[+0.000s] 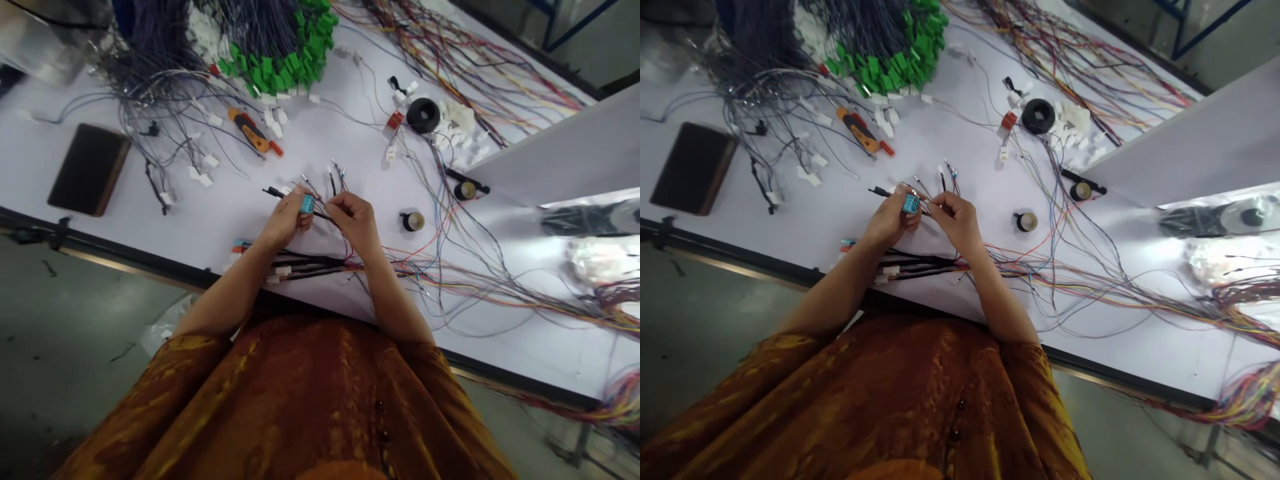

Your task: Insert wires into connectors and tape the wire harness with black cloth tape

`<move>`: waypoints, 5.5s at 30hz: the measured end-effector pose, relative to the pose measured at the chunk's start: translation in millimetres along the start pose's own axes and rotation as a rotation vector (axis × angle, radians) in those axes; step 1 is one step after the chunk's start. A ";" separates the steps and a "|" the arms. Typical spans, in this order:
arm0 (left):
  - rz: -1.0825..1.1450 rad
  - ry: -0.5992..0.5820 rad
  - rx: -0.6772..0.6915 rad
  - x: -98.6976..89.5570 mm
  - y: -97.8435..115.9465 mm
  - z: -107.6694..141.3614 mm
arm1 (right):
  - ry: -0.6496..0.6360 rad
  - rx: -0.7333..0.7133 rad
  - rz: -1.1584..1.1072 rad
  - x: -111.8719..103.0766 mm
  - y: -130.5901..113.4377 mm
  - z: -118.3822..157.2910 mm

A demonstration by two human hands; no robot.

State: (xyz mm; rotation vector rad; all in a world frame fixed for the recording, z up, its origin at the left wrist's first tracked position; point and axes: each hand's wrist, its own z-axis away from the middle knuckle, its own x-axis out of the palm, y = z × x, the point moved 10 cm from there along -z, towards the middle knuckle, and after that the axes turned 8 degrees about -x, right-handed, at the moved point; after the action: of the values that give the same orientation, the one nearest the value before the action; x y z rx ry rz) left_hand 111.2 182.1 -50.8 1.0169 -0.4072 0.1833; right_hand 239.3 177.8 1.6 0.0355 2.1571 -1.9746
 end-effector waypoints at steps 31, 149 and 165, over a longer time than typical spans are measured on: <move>-0.057 -0.043 0.230 -14.1 22.9 -0.7 | -0.029 -0.048 -0.061 -12.2 -12.1 -10.5; -0.878 -0.103 0.479 30.1 -0.5 8.5 | 0.457 0.208 0.484 -103.3 47.9 58.5; -0.817 -0.074 0.410 26.1 5.3 -1.1 | -0.105 0.199 0.467 -37.4 34.3 -22.1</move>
State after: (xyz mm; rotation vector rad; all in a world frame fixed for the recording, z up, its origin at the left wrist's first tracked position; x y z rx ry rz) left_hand 133.5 184.8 -36.3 1.5191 0.0091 -0.5269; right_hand 278.3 207.8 -23.9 0.4161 1.6863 -1.8526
